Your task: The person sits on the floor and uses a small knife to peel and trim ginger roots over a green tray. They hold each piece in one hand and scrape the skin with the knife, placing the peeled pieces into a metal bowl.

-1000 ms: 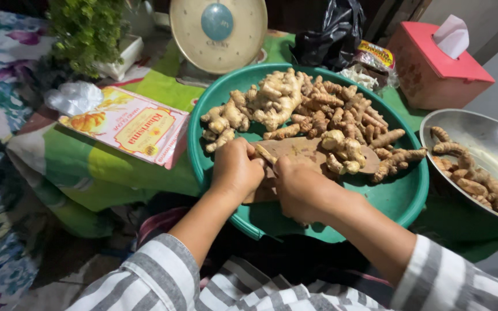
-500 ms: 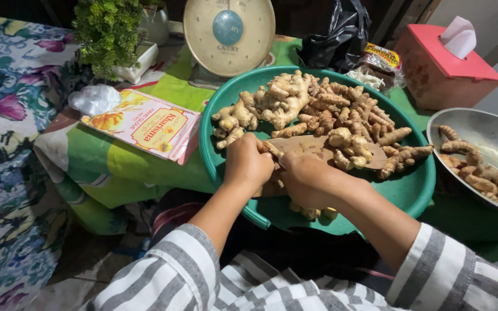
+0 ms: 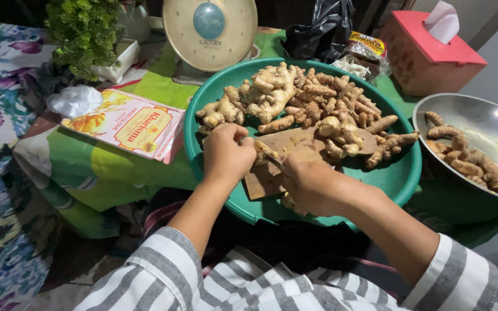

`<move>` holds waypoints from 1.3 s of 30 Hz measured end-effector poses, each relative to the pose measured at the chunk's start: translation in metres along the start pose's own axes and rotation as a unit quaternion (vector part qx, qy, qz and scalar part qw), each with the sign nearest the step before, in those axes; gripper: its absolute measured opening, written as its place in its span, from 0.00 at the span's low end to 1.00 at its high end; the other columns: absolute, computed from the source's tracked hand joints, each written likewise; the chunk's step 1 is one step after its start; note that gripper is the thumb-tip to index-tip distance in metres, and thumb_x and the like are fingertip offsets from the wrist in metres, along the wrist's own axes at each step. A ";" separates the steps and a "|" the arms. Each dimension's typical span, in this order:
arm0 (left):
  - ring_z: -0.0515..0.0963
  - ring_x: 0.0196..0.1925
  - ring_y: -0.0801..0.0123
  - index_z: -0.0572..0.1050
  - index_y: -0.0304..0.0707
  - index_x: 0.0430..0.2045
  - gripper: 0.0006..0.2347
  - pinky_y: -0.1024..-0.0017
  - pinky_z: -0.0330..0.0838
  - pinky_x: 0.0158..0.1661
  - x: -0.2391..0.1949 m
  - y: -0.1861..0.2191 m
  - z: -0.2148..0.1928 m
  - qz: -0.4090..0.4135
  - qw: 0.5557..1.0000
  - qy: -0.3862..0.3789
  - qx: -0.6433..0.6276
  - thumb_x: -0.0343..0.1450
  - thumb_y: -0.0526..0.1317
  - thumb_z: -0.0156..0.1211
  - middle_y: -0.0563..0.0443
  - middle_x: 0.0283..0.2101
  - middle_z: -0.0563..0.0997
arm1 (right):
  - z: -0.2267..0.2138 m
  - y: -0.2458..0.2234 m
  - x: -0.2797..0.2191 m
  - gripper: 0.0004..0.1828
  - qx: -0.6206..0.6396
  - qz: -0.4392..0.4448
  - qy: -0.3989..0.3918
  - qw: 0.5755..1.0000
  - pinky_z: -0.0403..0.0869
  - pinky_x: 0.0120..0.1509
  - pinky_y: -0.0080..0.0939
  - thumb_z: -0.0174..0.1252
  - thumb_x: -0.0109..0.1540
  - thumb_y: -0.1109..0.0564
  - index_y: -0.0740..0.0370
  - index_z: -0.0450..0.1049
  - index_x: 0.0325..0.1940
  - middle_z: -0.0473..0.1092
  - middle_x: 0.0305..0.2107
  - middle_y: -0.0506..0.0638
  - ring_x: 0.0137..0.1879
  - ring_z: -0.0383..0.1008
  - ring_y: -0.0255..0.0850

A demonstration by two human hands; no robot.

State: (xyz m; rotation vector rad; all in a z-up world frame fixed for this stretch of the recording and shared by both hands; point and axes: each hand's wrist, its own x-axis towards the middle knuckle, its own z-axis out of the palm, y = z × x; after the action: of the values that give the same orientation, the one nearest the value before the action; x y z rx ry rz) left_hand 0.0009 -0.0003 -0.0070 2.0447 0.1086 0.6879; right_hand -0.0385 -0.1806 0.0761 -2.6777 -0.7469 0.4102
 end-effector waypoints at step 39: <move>0.80 0.39 0.43 0.75 0.32 0.30 0.18 0.54 0.74 0.40 -0.008 0.027 -0.013 0.093 0.985 -0.134 0.064 0.56 0.43 0.78 0.36 0.34 0.82 | -0.015 0.008 -0.002 0.20 0.274 0.206 -0.052 0.938 0.61 0.18 0.42 0.58 0.65 0.49 0.48 0.63 0.60 0.69 0.21 0.49 0.18 0.64 0.39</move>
State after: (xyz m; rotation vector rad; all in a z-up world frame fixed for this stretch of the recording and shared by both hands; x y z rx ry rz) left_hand -0.0177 -0.0079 0.0166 2.2705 -0.2013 0.5232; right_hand -0.0312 -0.1911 0.0867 -2.2659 -0.0555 0.7447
